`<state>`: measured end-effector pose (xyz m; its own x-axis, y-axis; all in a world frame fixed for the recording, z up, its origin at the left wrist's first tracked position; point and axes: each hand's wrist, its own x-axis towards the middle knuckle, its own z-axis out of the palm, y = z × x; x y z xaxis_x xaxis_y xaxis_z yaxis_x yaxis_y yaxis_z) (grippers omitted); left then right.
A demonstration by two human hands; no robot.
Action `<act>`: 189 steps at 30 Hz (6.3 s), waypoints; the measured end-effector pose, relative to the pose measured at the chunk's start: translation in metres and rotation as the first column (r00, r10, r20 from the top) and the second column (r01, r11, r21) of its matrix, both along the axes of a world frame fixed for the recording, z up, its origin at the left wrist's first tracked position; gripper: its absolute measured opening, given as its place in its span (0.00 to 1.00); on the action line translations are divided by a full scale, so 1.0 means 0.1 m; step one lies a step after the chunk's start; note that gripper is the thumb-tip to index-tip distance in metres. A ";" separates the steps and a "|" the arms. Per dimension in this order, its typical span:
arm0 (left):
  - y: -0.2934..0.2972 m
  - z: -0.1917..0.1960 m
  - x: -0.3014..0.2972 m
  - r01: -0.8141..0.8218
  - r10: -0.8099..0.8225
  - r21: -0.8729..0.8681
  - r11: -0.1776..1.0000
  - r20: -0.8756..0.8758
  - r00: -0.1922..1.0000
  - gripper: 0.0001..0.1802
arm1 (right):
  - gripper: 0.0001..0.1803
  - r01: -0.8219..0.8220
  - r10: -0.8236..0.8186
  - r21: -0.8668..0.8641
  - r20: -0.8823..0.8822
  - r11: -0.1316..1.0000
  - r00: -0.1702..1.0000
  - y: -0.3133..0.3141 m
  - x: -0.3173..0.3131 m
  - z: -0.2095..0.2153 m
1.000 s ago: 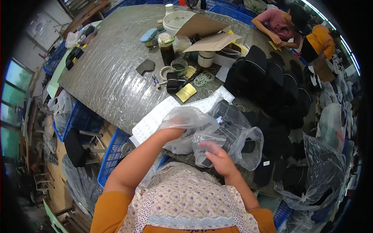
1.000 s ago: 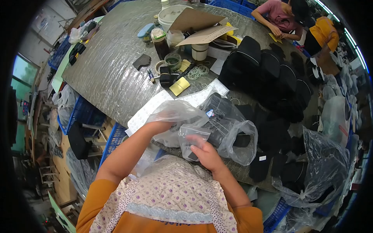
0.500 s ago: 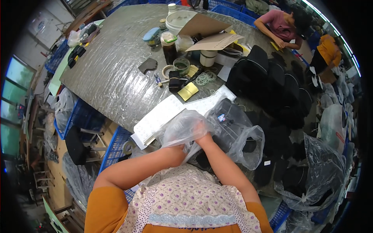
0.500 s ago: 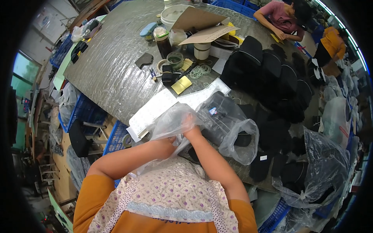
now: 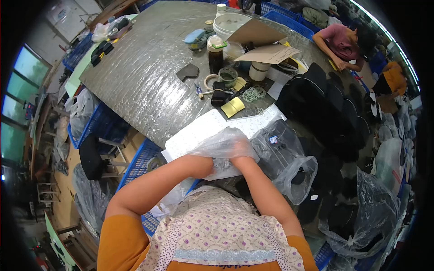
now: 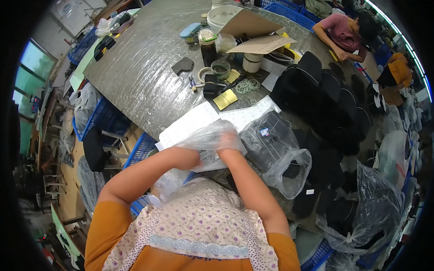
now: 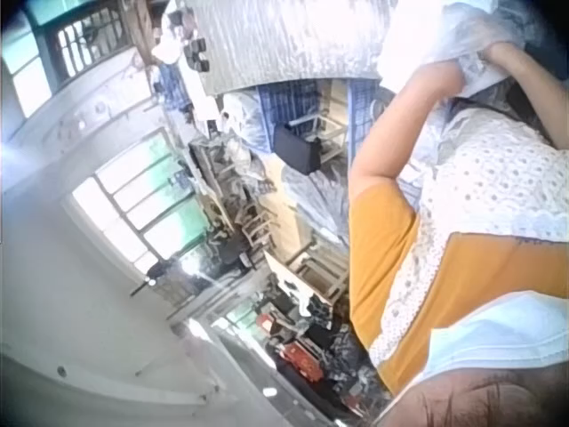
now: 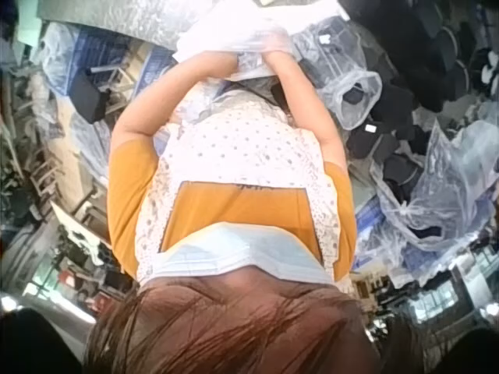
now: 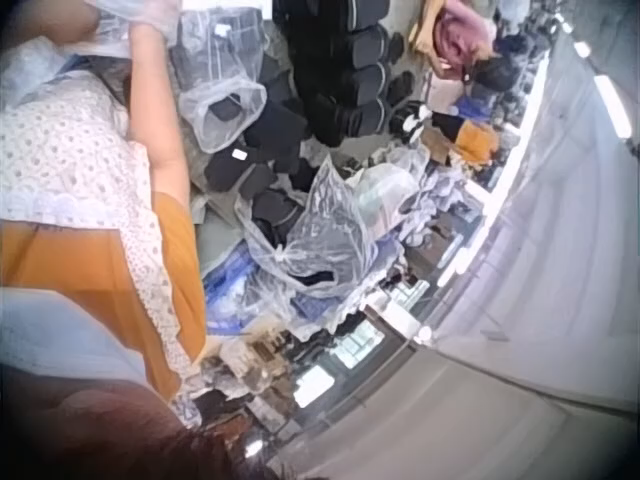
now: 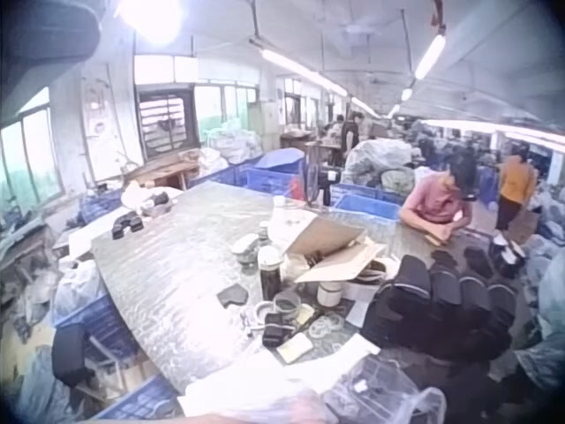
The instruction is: The recorder uses a heat press machine to apply a logo to black shoe components and then packages the components into plastic bags.
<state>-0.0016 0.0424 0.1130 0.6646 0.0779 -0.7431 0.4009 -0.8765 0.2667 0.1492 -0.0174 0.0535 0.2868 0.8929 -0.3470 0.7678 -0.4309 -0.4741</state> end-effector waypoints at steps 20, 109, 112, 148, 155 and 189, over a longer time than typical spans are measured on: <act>0.12 -0.01 0.04 -0.610 0.897 -0.791 0.050 -0.233 0.376 0.14 | 0.29 0.139 -0.036 0.189 -0.466 0.972 0.884 -0.81 -0.18 0.63; -0.32 1.10 0.73 -0.093 0.379 -0.423 0.901 0.668 0.641 0.15 | 0.15 0.915 -0.088 0.126 -0.981 0.383 0.172 -1.32 0.27 0.35; -0.23 1.35 0.88 -0.113 0.538 -0.636 0.763 0.528 0.657 0.17 | 0.25 0.819 0.135 -0.225 -0.930 0.527 -0.342 -1.27 0.42 0.16; -0.03 0.72 1.31 -0.124 0.259 -0.244 0.962 0.663 0.702 0.13 | 0.17 0.817 0.316 -0.184 -0.858 0.547 -0.405 -1.16 0.35 0.50; -0.09 0.74 1.29 -0.152 0.330 -0.358 0.921 0.512 0.793 0.12 | 0.16 0.815 0.284 -0.188 -0.875 0.549 -0.393 -1.11 0.34 0.46; -0.25 0.48 1.24 -0.186 0.247 -0.163 0.969 0.595 0.765 0.10 | 0.17 0.780 0.224 -0.222 -0.880 0.585 -0.419 -1.21 0.30 0.25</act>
<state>0.1222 0.0176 0.1606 0.9520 0.2293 -0.2027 0.3056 -0.7466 0.5909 0.1793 -0.1388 0.0788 0.4145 0.8575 -0.3048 -0.8783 0.2893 -0.3806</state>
